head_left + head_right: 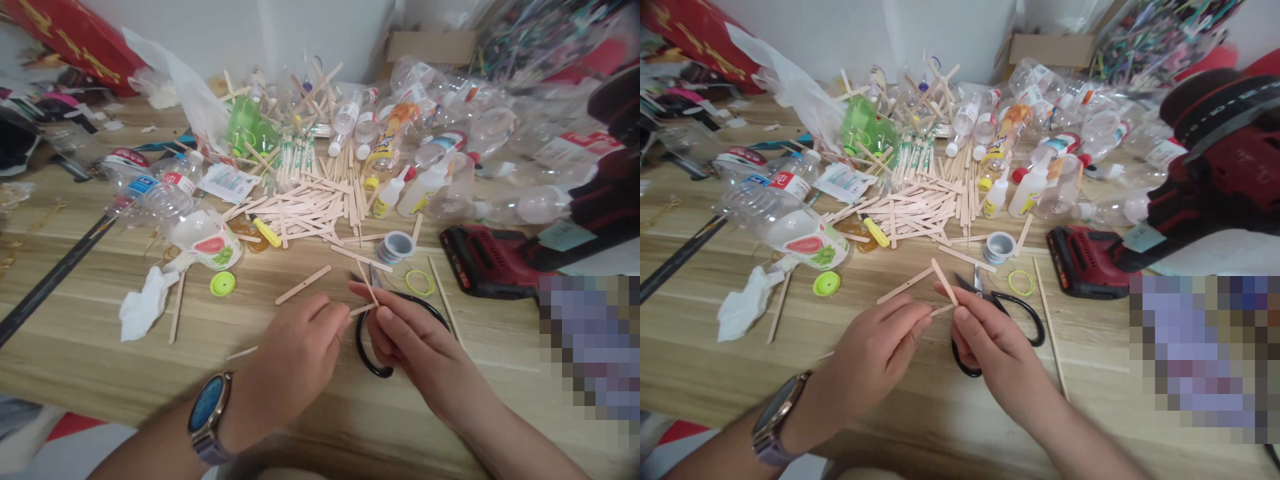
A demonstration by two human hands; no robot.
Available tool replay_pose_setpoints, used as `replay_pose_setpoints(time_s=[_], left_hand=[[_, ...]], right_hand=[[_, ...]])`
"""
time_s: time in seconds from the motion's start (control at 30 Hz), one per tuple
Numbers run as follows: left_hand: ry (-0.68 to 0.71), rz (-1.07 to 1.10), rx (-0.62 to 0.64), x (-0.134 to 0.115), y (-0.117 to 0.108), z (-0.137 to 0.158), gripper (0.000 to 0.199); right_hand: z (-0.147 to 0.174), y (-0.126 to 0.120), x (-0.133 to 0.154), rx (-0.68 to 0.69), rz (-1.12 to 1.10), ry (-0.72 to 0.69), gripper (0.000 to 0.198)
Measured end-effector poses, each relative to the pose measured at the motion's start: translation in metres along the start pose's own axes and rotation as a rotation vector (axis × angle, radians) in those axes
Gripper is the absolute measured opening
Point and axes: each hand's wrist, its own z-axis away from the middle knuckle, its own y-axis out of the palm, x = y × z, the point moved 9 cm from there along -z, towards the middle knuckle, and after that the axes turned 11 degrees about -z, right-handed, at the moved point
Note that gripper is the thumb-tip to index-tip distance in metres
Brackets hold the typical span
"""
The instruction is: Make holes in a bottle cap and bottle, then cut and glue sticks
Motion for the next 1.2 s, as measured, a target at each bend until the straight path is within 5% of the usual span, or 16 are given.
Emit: replay_pose_setpoints(time_s=[0.2, 0.67, 1.03, 1.2], left_hand=[[-0.023, 0.051, -0.019, 0.005, 0.0, -0.003, 0.031], [-0.099, 0.3, 0.098, 0.004, 0.008, -0.003, 0.027], [-0.149, 0.421, 0.136, 0.008, 0.013, -0.002, 0.03], [-0.206, 0.533, 0.218, 0.012, 0.019, -0.004, 0.03]], right_hand=[[-0.002, 0.001, 0.016, 0.033, 0.176, -0.11, 0.039], [0.011, 0.003, 0.043, -0.154, 0.806, -0.441, 0.029], [0.015, 0.009, 0.043, -0.096, 0.805, -0.523, 0.029], [0.008, -0.003, 0.032, -0.114, 0.479, -0.387, 0.03]])
